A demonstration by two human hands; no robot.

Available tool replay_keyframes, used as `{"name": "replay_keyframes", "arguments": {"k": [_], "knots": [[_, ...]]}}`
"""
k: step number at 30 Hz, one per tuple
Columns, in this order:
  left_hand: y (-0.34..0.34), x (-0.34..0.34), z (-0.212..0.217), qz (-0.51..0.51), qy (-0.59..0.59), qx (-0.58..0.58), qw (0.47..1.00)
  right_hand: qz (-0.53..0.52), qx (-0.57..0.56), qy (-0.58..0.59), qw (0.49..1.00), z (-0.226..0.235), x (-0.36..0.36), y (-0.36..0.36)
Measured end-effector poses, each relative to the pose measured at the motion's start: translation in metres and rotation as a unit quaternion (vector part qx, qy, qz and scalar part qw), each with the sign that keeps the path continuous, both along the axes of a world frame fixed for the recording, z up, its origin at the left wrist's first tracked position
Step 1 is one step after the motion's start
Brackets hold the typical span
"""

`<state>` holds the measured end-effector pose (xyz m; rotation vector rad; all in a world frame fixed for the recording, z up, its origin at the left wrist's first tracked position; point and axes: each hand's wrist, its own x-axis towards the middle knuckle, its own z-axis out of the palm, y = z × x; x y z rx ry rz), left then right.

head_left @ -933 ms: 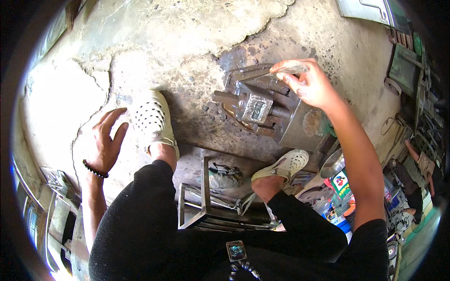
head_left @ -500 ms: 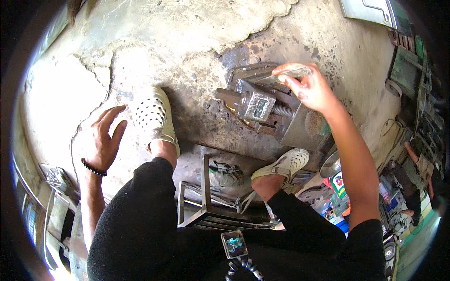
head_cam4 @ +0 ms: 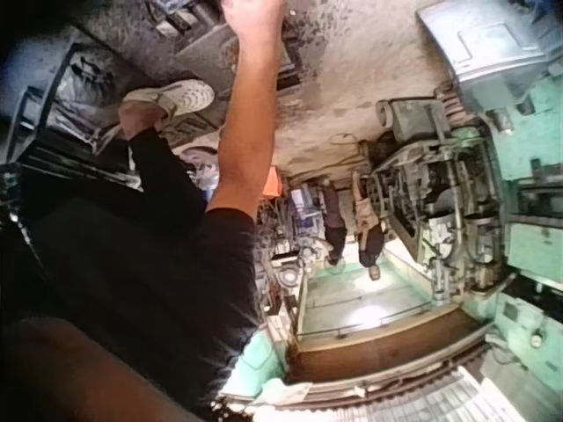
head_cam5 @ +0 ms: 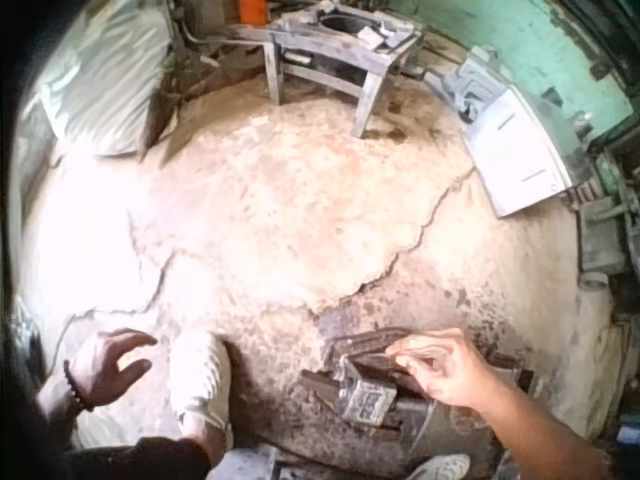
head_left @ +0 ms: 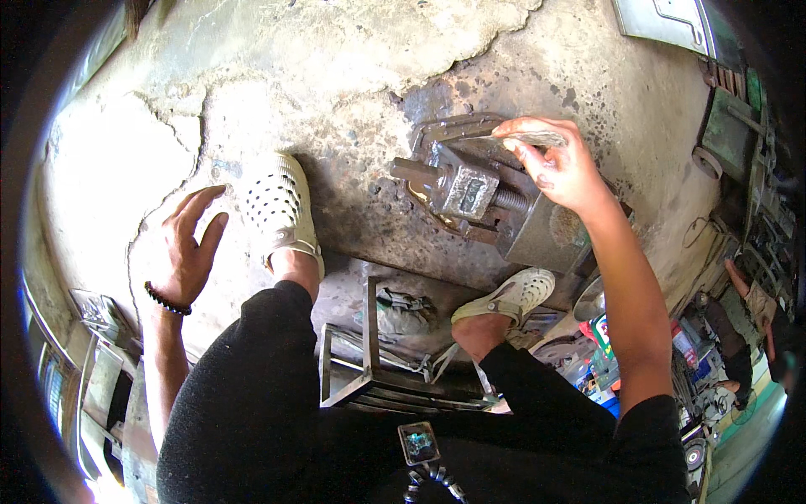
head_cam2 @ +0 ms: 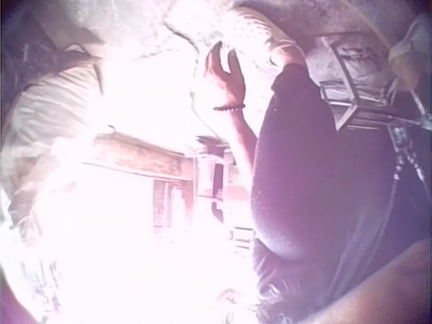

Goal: The person scrubs a metal part clamped in a bench vise with a small brush, then uses a scraper to remove residue from the part and the vise jaws. The person then uses a wrench to adjust the vise.

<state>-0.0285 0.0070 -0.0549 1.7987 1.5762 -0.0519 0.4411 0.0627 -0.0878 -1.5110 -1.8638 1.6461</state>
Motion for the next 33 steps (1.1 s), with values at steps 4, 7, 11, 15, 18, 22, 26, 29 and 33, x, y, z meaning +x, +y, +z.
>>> {"name": "replay_keyframes", "arguments": {"k": [4, 7, 11, 15, 18, 22, 26, 29, 33], "knots": [[0.002, 0.001, 0.002, -0.004, 0.013, -0.018, 1.000, -0.017, 0.016, -0.024, 0.999, -0.005, -0.003, 0.004], [0.003, 0.003, 0.004, -0.011, 0.010, -0.003, 1.000, 0.003, 0.041, 0.009, 0.999, -0.009, -0.004, 0.008], [0.003, 0.005, 0.005, -0.003, 0.024, -0.019, 1.000, -0.006, -0.060, -0.066, 0.996, -0.009, 0.000, 0.016], [0.003, 0.001, 0.006, -0.009, 0.030, -0.009, 0.999, -0.048, -0.021, -0.024, 0.998, 0.011, 0.015, 0.014], [0.001, -0.001, 0.006, 0.012, 0.040, -0.019, 0.999, -0.071, 0.073, -0.009, 0.995, 0.038, 0.028, -0.007], [0.003, 0.001, 0.002, 0.020, 0.026, -0.023, 0.999, -0.026, 0.125, -0.079, 0.989, 0.062, 0.040, -0.046], [0.005, 0.003, 0.001, -0.003, -0.005, -0.002, 1.000, -0.061, 0.191, -0.064, 0.978, 0.051, 0.033, -0.067], [0.004, 0.003, 0.002, 0.001, 0.008, -0.006, 1.000, -0.027, 0.180, -0.103, 0.978, 0.044, 0.029, -0.078], [0.000, -0.001, 0.002, 0.007, 0.008, -0.021, 1.000, 0.020, 0.199, -0.156, 0.967, 0.034, 0.029, -0.082]]}}
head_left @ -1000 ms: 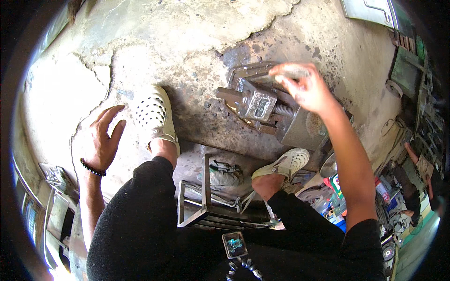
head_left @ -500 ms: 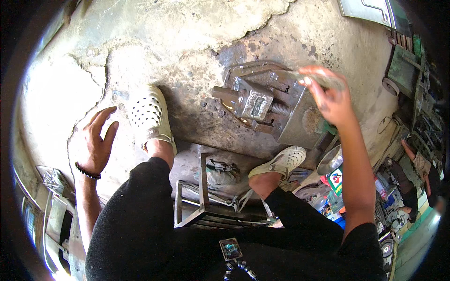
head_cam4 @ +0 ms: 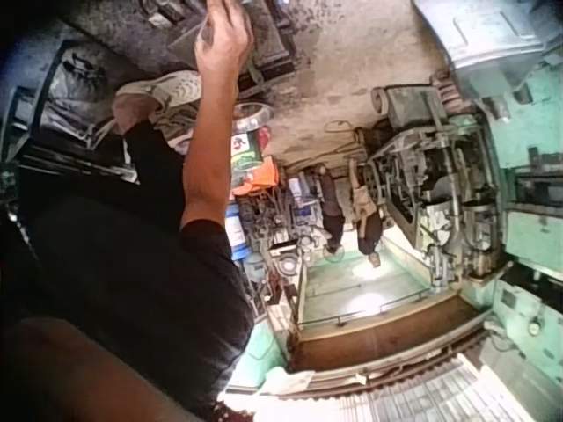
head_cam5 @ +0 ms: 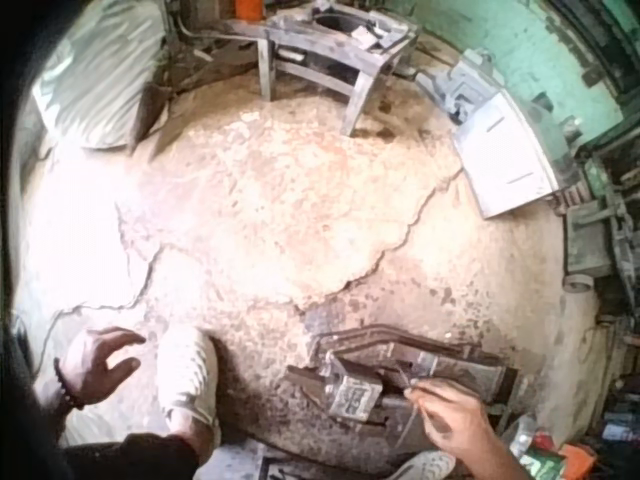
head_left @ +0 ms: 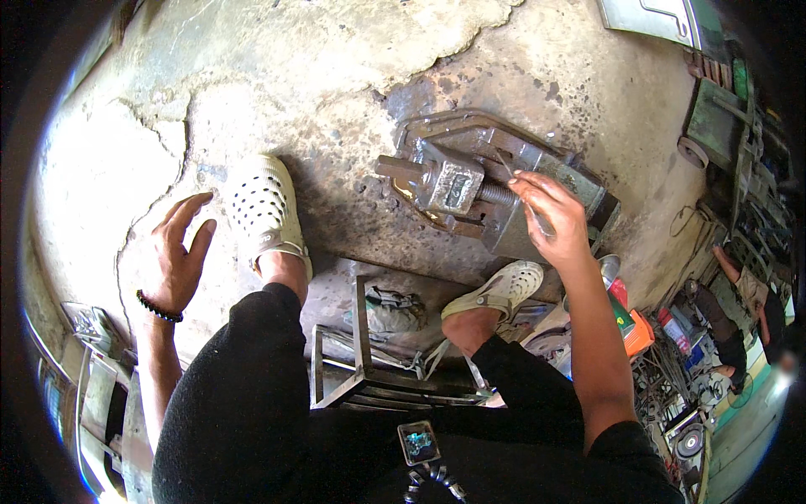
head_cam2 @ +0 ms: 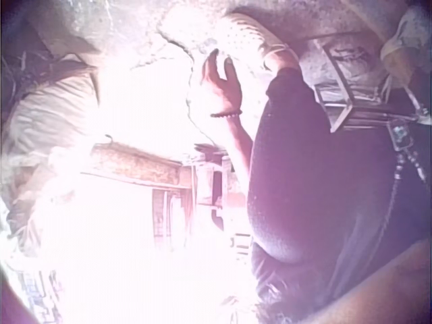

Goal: The person scrubs a metal part clamped in a bench vise with a small brush, then uses a scraper to remove residue from the part and the vise jaws. The person then uses a wrench to adjust the vise.

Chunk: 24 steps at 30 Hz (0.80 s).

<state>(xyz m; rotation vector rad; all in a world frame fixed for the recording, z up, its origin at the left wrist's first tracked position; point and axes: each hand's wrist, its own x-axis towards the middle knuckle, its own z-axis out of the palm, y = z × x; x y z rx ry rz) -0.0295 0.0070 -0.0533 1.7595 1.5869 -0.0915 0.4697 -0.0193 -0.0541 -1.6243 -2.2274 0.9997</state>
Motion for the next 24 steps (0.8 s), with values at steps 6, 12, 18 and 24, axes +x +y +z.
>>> {"name": "replay_keyframes", "arguments": {"k": [6, 12, 18, 24], "knots": [[0.000, -0.002, 0.000, 0.005, -0.006, 0.014, 1.000, -0.027, 0.021, 0.010, 0.999, -0.010, -0.001, -0.002], [0.002, 0.004, -0.002, -0.007, -0.018, 0.019, 1.000, -0.028, 0.010, 0.019, 0.999, -0.008, -0.001, -0.003], [-0.001, 0.000, 0.003, 0.005, 0.007, -0.002, 1.000, 0.008, 0.046, -0.043, 0.998, -0.010, -0.006, -0.013], [0.001, 0.004, -0.001, 0.000, -0.013, 0.015, 1.000, 0.029, 0.082, -0.060, 0.994, -0.009, -0.001, -0.016]]}}
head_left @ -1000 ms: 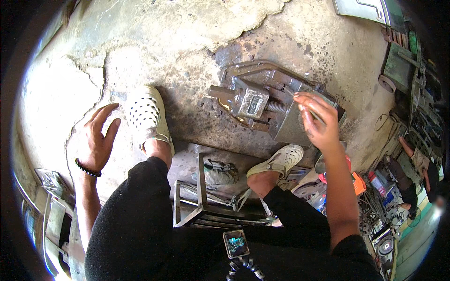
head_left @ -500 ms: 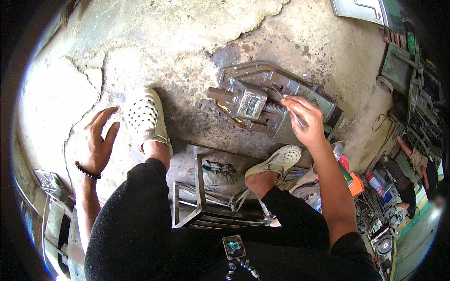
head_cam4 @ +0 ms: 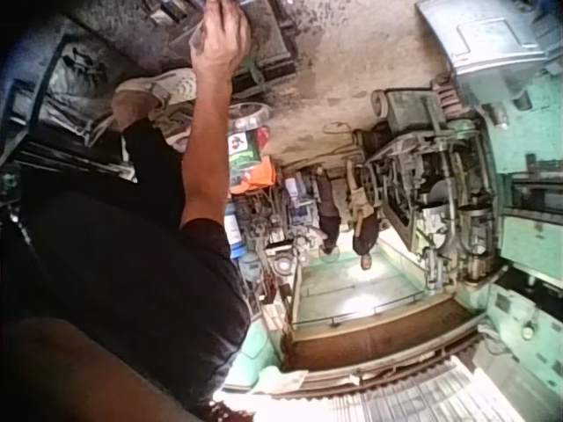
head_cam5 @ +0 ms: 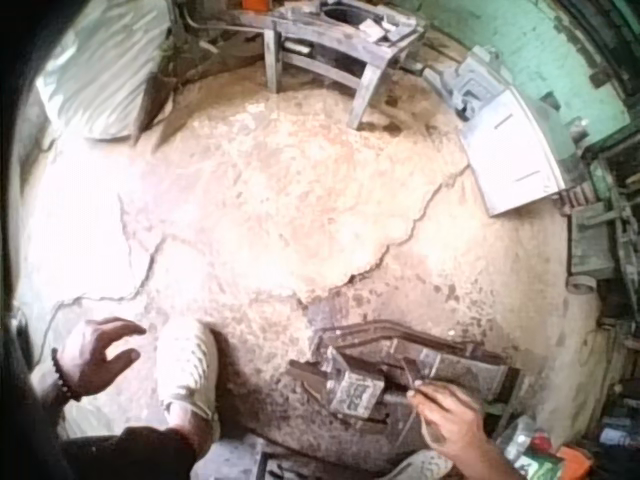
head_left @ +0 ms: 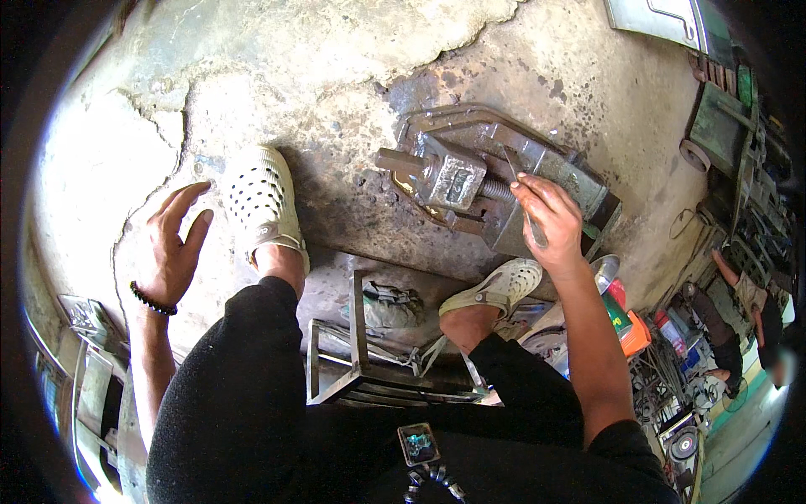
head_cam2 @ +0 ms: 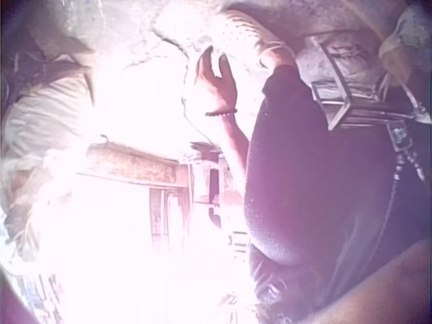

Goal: The person scrubs a metal part clamped in a bench vise with a small brush, then uses a scraper to remove residue from the part and the vise jaws. The person then uses a wrench to adjust the vise.

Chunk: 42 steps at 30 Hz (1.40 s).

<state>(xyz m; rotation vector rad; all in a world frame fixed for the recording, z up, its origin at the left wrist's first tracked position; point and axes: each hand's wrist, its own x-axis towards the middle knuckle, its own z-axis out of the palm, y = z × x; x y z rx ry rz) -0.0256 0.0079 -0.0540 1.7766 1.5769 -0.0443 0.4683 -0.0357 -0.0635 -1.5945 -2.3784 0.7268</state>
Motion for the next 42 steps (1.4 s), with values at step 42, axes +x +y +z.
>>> {"name": "replay_keyframes", "arguments": {"k": [42], "knots": [[0.000, -0.001, -0.013, -0.014, -0.041, 0.007, 0.999, -0.057, 0.028, -0.010, 0.998, -0.004, 0.005, 0.013]]}}
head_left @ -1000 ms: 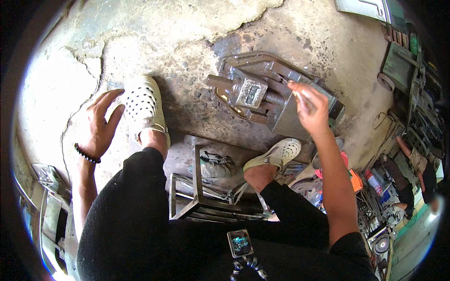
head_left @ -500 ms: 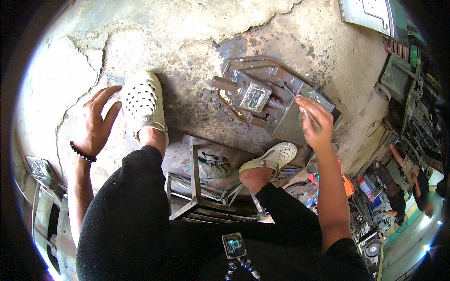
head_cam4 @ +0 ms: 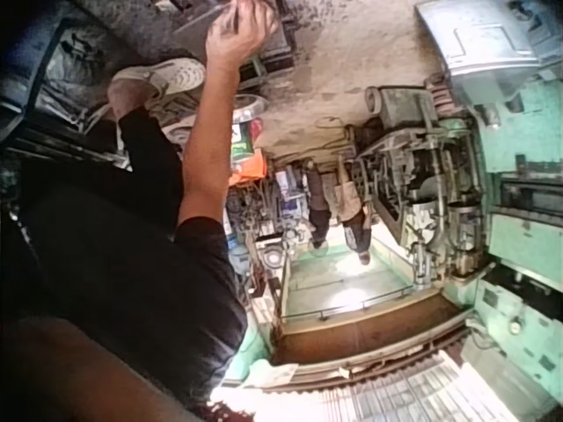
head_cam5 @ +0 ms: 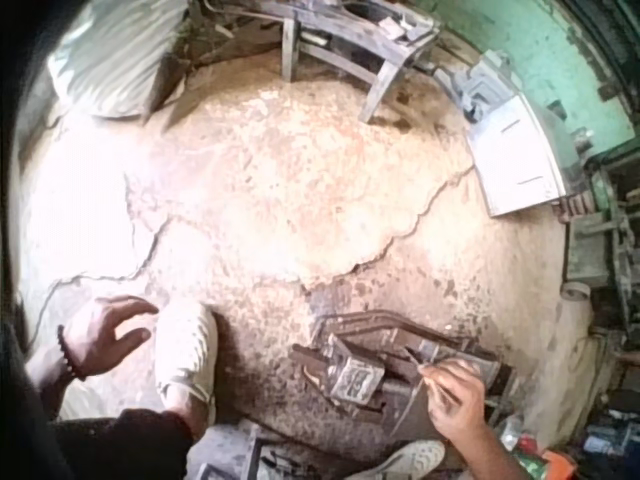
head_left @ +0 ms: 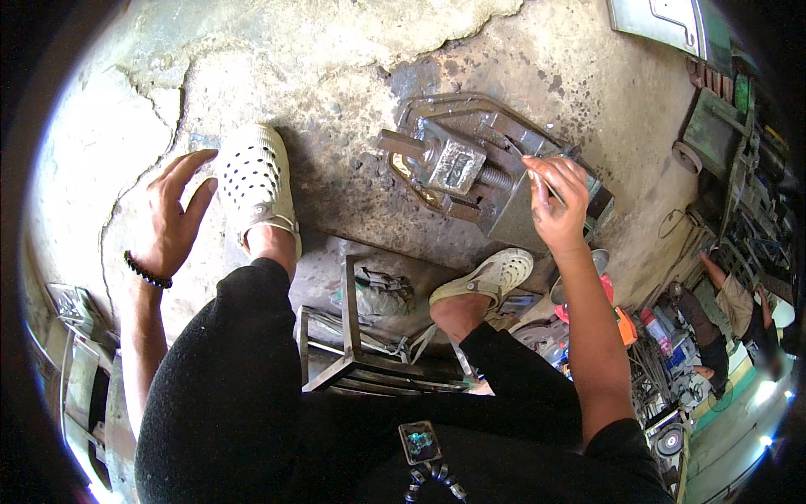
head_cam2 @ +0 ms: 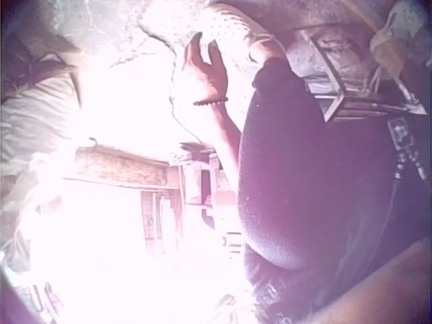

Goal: The person scrubs a metal part clamped in a bench vise with a small brush, then uses a scraper to remove residue from the part and the vise jaws. The person then uses a wrench to adjust the vise.

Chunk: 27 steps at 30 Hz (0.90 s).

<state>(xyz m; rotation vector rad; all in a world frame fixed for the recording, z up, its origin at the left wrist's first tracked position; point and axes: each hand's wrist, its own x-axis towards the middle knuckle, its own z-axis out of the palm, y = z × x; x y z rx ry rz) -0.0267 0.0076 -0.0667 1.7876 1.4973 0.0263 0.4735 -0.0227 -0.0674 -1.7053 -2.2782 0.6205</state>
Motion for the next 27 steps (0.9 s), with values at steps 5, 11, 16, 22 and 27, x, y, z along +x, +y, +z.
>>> {"name": "replay_keyframes", "arguments": {"k": [5, 11, 16, 22, 27], "knots": [[0.001, -0.002, -0.002, 0.006, -0.018, 0.007, 1.000, -0.092, -0.043, 0.145, 0.984, -0.005, -0.005, -0.002], [-0.003, -0.008, -0.004, 0.013, -0.013, 0.003, 1.000, -0.080, -0.035, 0.074, 0.993, -0.002, -0.026, -0.018], [-0.002, -0.012, -0.001, 0.026, 0.005, -0.014, 1.000, -0.134, -0.032, 0.126, 0.982, -0.009, -0.025, -0.020], [-0.004, -0.008, -0.001, 0.012, 0.012, -0.001, 1.000, -0.107, -0.002, 0.190, 0.976, -0.015, -0.017, -0.014], [-0.004, -0.010, 0.003, 0.009, 0.024, -0.009, 1.000, -0.001, 0.023, 0.057, 0.998, -0.013, -0.022, -0.017]]}}
